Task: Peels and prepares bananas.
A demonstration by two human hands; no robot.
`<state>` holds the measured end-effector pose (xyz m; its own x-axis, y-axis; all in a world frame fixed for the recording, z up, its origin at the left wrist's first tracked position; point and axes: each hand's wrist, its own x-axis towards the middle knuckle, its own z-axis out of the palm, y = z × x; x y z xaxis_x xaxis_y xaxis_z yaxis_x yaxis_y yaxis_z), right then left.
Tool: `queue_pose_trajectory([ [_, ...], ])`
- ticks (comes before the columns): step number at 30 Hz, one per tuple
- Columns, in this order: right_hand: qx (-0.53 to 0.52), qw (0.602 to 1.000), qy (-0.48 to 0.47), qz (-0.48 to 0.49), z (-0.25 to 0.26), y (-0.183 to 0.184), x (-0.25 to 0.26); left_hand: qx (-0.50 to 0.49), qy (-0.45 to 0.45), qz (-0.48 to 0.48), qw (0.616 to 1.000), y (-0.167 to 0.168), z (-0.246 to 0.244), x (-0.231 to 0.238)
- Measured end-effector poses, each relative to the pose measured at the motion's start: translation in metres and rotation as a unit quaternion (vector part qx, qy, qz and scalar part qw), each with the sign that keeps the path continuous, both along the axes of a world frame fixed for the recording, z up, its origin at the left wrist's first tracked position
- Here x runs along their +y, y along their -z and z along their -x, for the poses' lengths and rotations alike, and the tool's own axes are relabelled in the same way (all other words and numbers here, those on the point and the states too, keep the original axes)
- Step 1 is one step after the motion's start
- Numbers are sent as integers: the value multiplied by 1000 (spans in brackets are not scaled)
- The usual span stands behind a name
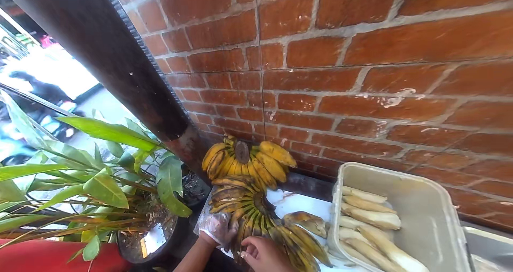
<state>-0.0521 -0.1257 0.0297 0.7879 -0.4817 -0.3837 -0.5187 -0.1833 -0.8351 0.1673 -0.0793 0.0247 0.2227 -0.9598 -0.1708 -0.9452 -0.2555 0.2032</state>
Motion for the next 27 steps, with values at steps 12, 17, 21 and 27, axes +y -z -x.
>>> queue_pose_trajectory([
  [12,34,996,76,-17,-14,-5,6,15,-19,-159,987,-24,12,-13],
  [17,5,998,58,-20,-3,6,2,-42,-60,-238,968,-40,33,-27],
  [21,7,999,50,2,-7,10,4,-89,-109,-257,956,-39,45,-27],
  [27,-3,999,36,23,-1,13,5,14,-151,-215,965,-2,13,8],
])
